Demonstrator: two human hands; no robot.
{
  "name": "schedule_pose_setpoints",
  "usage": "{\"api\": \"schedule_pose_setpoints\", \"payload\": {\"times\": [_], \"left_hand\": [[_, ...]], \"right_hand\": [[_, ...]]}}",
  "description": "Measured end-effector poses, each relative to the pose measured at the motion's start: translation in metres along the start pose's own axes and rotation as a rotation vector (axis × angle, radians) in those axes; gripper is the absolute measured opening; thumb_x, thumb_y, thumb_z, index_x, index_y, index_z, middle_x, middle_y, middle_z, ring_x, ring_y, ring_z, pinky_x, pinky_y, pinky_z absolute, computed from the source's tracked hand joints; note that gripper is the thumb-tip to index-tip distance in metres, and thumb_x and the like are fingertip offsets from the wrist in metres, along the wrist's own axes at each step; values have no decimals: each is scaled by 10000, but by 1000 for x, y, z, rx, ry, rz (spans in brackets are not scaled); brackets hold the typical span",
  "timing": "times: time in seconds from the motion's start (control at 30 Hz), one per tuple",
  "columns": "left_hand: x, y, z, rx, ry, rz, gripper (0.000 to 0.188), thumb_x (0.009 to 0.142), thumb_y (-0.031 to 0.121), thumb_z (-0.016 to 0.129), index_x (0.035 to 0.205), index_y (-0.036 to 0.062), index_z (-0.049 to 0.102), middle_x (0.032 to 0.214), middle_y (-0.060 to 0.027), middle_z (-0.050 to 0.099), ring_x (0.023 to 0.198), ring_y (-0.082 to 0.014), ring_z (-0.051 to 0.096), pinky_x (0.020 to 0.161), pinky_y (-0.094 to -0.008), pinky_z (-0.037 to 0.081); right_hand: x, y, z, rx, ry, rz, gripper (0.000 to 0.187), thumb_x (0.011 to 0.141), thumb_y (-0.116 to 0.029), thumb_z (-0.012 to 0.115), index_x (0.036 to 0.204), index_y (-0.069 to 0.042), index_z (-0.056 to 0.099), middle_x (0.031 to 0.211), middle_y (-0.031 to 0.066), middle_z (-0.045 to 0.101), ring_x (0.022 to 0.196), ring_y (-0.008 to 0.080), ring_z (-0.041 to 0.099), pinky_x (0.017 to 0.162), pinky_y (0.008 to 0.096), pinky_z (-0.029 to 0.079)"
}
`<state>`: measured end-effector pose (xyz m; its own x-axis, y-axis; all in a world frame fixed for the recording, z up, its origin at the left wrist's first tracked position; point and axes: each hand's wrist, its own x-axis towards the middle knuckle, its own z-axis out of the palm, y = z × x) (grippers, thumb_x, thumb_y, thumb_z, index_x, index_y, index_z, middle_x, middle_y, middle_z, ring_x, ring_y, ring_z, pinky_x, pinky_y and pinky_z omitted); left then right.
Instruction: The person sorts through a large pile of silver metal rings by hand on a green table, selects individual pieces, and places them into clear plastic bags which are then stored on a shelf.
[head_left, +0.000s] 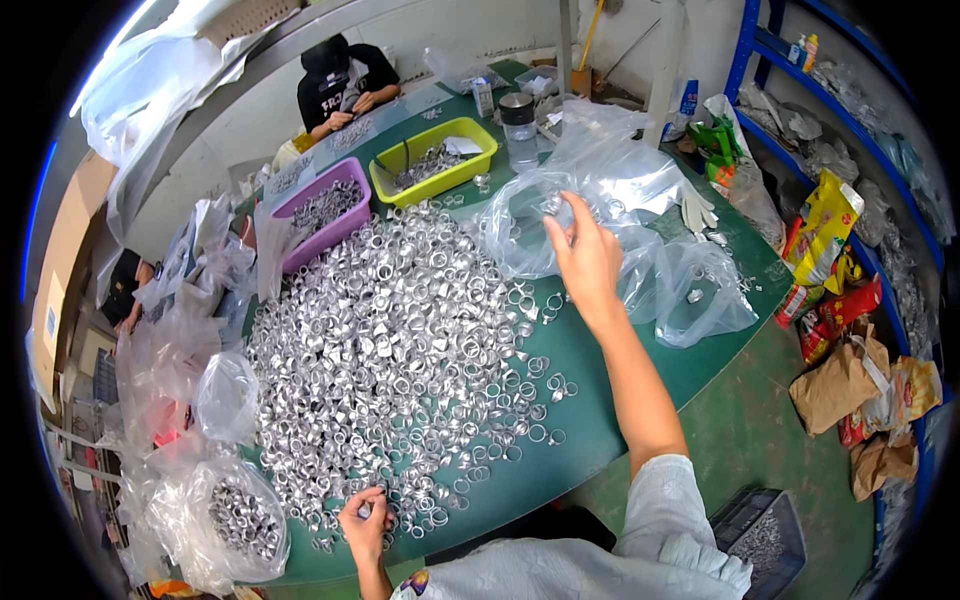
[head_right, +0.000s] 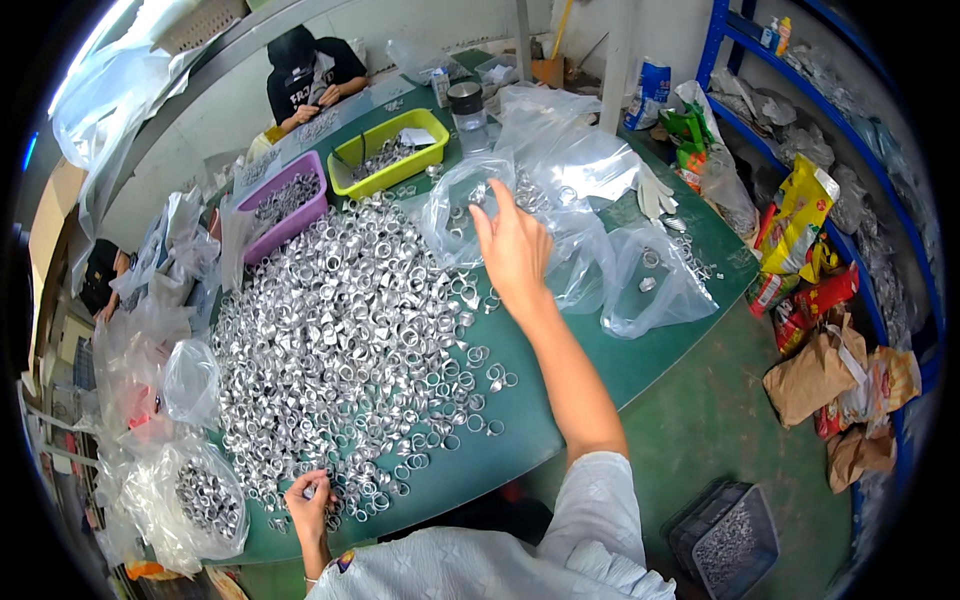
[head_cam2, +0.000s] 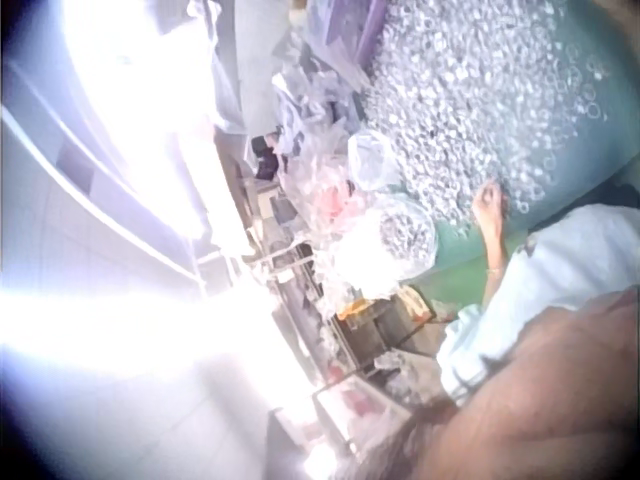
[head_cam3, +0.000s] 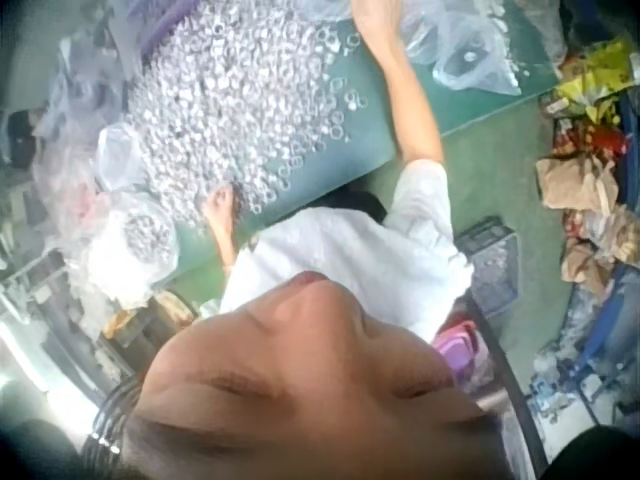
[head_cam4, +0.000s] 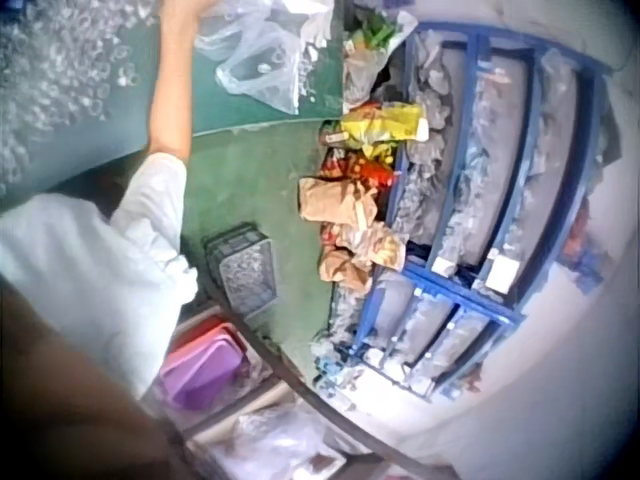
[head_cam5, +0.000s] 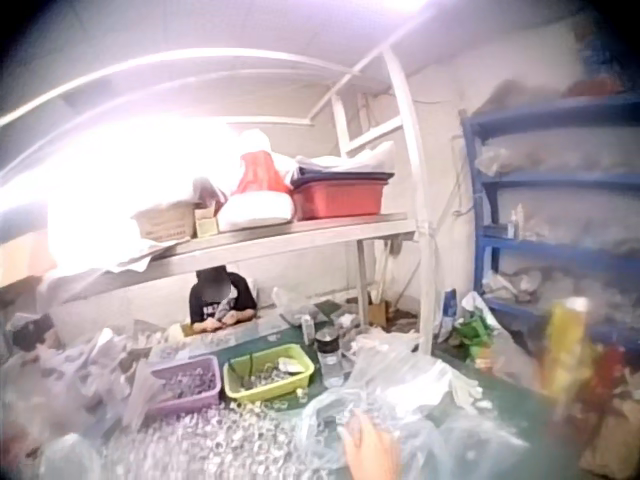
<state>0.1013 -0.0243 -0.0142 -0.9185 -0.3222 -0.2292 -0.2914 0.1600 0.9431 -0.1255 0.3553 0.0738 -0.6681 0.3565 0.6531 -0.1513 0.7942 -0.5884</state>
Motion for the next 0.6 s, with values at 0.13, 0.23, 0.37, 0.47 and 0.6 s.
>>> {"api": "schedule_pose_setpoints", "payload": {"times": [0.13, 0.23, 0.37, 0.47, 0.6], "left_hand": [[-2, 7, -2, 132, -14, 51, 107, 829, 61, 602, 868, -36, 622, 615, -28, 570, 504, -92, 532, 473, -221, 415], [-1, 1, 1, 42, -33, 62, 142, 818, -37, 544, 943, -40, 612, 917, -91, 581, 626, -117, 587, 585, -227, 482], [-1, 14, 24, 59, -138, 162, 237, 787, -99, 501, 970, -10, 624, 1069, -101, 539, 688, -107, 574, 636, -220, 480], [0, 26, 48, 271, -192, 317, 266, 770, -105, 515, 977, 18, 629, 973, -102, 582, 733, -154, 582, 649, -237, 467], [12, 31, 78, 380, -119, 431, 217, 767, -43, 604, 973, 23, 617, 905, -102, 596, 691, -211, 581, 606, -283, 470]], "right_hand": [[-21, 5, 14, 171, -170, 45, 196, 840, -205, 576, 872, -26, 648, 663, 173, 612, 618, 341, 605, 555, 397, 459], [-56, -14, -16, 354, -654, 285, 198, 881, -145, 516, 877, 3, 647, 549, 90, 520, 477, 130, 476, 486, 295, 401], [-116, -8, -44, 319, -837, 275, 158, 864, -24, 489, 926, 12, 630, 553, 89, 481, 482, 128, 453, 486, 288, 392], [-161, -1, -56, 201, -746, 109, 158, 823, 59, 528, 942, 21, 625, 716, 109, 557, 594, 171, 509, 561, 257, 417], [-185, -23, -48, 222, -635, 24, 162, 794, 58, 567, 931, -3, 630, 812, 109, 583, 629, 233, 545, 579, 289, 441]]}}
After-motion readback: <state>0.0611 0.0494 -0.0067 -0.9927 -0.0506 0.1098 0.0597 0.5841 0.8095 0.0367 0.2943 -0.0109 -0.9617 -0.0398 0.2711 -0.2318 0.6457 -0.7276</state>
